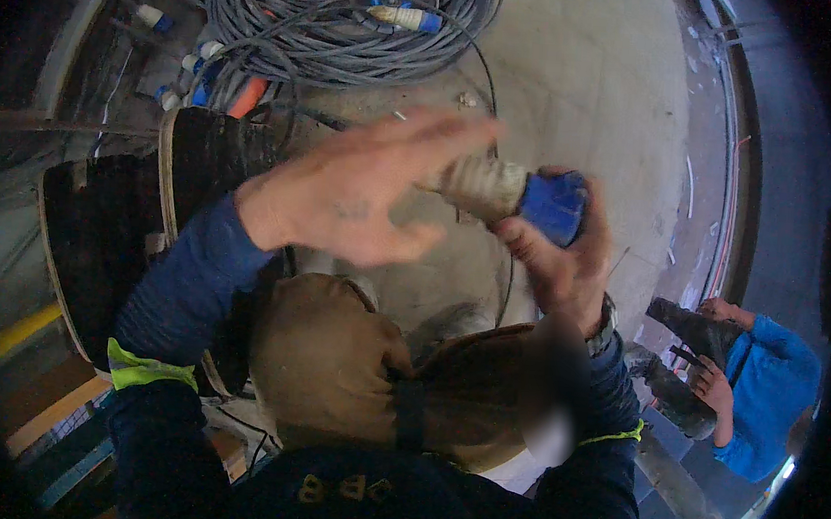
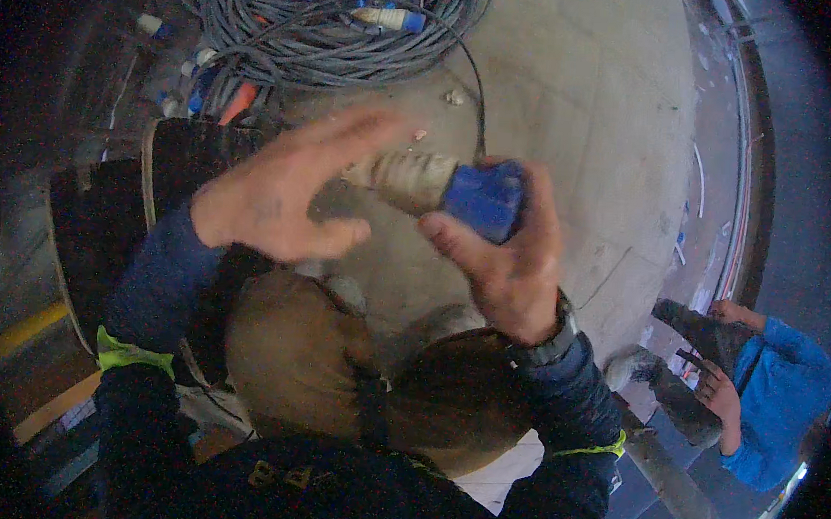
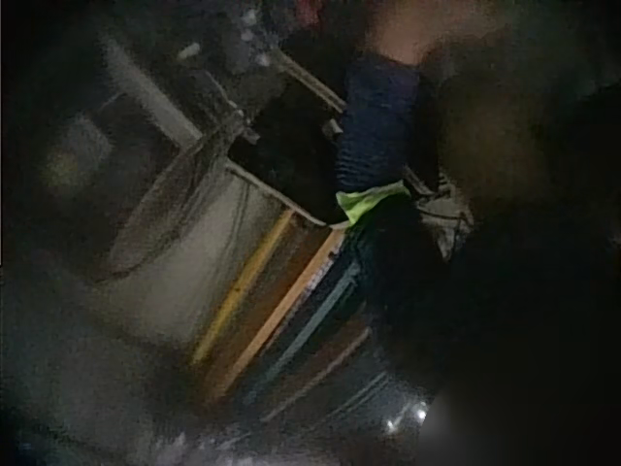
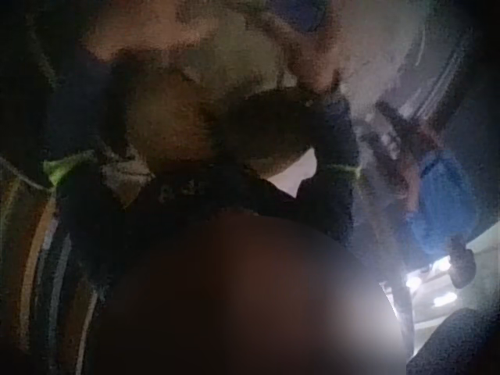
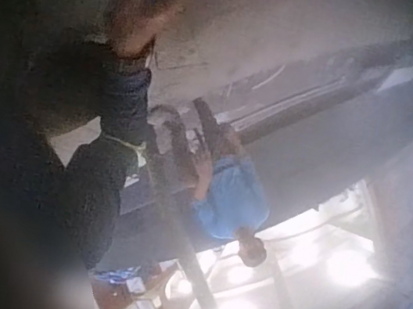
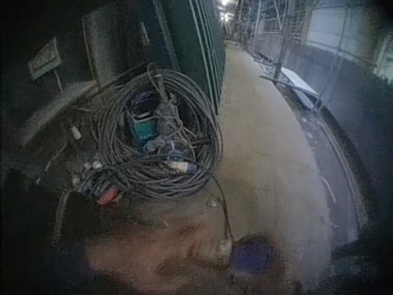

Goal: The person kneels on the floor and uses a metal rod to manipulate the internal components of a blue electrical connector. They then use a hammer to tap the connector and continue adjusting the wires inside.

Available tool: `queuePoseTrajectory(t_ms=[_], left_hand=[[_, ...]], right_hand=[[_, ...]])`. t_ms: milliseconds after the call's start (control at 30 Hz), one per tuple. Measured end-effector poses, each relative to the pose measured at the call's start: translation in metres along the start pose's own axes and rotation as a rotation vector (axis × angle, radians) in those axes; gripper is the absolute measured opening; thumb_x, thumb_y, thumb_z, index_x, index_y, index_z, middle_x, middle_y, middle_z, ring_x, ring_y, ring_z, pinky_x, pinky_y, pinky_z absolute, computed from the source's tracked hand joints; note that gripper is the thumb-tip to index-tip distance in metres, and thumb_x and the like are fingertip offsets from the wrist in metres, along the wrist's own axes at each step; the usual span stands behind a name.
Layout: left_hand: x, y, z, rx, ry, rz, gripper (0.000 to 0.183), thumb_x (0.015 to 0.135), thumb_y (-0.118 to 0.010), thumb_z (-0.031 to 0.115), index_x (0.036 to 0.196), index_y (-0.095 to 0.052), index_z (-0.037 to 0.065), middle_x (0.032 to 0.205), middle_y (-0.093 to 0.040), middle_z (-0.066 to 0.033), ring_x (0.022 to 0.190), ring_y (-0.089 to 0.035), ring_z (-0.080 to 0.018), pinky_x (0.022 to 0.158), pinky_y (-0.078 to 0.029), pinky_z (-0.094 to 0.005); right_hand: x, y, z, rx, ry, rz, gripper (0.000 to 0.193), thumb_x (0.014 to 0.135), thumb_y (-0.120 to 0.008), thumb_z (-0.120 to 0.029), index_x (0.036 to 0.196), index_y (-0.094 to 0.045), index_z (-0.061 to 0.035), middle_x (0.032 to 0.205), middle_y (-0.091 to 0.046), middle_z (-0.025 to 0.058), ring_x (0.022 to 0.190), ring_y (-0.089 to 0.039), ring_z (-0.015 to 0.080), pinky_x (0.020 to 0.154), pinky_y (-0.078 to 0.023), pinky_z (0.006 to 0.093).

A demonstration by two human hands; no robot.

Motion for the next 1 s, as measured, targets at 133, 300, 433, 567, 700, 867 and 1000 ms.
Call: queuePoseTrajectory(t_ms=[133,300,433,567,700,867,1000], left_hand=[[0.003,-0.022,0.014,0.256,0.004,0.004,0.082,0.062,-0.079,0.015,0.137,-0.047,0.006,0.119,-0.059,-0.0134,0.111,-0.057,-0.0319,0.096,-0.043,-0.0455],[-0.002,-0.032,0.008,0.340,-0.133,-0.074,0.074,0.058,-0.081,0.025,0.125,-0.054,0.006,0.111,-0.062,-0.0104,0.101,-0.061,-0.0287,0.093,-0.044,-0.0444],[-0.002,-0.033,0.005,0.331,-0.160,-0.083,0.071,0.058,-0.079,0.030,0.120,-0.058,0.006,0.107,-0.063,-0.0099,0.095,-0.063,-0.0291,0.092,-0.045,-0.0441],[-0.004,-0.031,0.004,0.352,-0.176,-0.062,0.070,0.057,-0.079,0.033,0.120,-0.059,0.007,0.107,-0.063,-0.0092,0.094,-0.063,-0.0284,0.091,-0.046,-0.0446],[-0.005,-0.026,0.004,0.404,-0.228,-0.018,0.071,0.056,-0.079,0.035,0.120,-0.060,0.009,0.106,-0.065,-0.0079,0.095,-0.064,-0.0271,0.092,-0.047,-0.0457],[-0.005,-0.022,0.005,0.355,-0.286,0.011,0.070,0.055,-0.080,0.037,0.117,-0.061,0.010,0.106,-0.066,-0.0073,0.095,-0.065,-0.0267,0.093,-0.048,-0.0464],[-0.008,-0.017,0.007,0.314,-0.316,0.037,0.068,0.057,-0.079,0.039,0.116,-0.061,0.010,0.106,-0.066,-0.0074,0.093,-0.065,-0.0268,0.093,-0.048,-0.0463]], right_hand=[[-0.008,-0.016,-0.012,-0.042,0.125,-0.076,0.061,0.072,-0.088,-0.025,0.113,-0.050,0.0004,0.095,-0.062,0.0070,0.087,-0.059,0.0126,0.075,-0.051,0.0287],[-0.015,-0.013,-0.012,-0.081,0.125,-0.083,0.063,0.071,-0.089,-0.027,0.112,-0.050,0.0011,0.093,-0.062,0.0083,0.086,-0.060,0.0137,0.075,-0.051,0.0299],[-0.016,-0.013,-0.007,-0.144,0.189,-0.089,0.063,0.071,-0.089,-0.027,0.112,-0.050,0.0013,0.094,-0.062,0.0090,0.086,-0.061,0.0151,0.076,-0.051,0.0309],[-0.016,-0.015,-0.013,-0.153,0.209,-0.091,0.061,0.071,-0.089,-0.023,0.113,-0.050,0.0010,0.096,-0.062,0.0100,0.087,-0.062,0.0162,0.077,-0.052,0.0312],[-0.017,-0.018,-0.018,-0.125,0.225,-0.074,0.059,0.072,-0.088,-0.017,0.114,-0.050,0.0006,0.100,-0.062,0.0107,0.090,-0.061,0.0162,0.080,-0.052,0.0315],[-0.018,-0.017,-0.015,-0.004,0.191,-0.118,0.061,0.072,-0.088,-0.015,0.116,-0.049,0.0005,0.104,-0.062,0.0114,0.095,-0.061,0.0164,0.083,-0.051,0.0323],[-0.019,-0.020,-0.014,0.046,0.172,-0.149,0.062,0.071,-0.088,-0.014,0.117,-0.048,0.0003,0.105,-0.061,0.0116,0.096,-0.061,0.0170,0.084,-0.051,0.0328]])
Point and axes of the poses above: each hand's wrist, its own x-axis towards the middle knuckle, its own y-axis out of the back of the hand, z = x × y, the point moved 9 cm from there along x, towards the middle knuckle
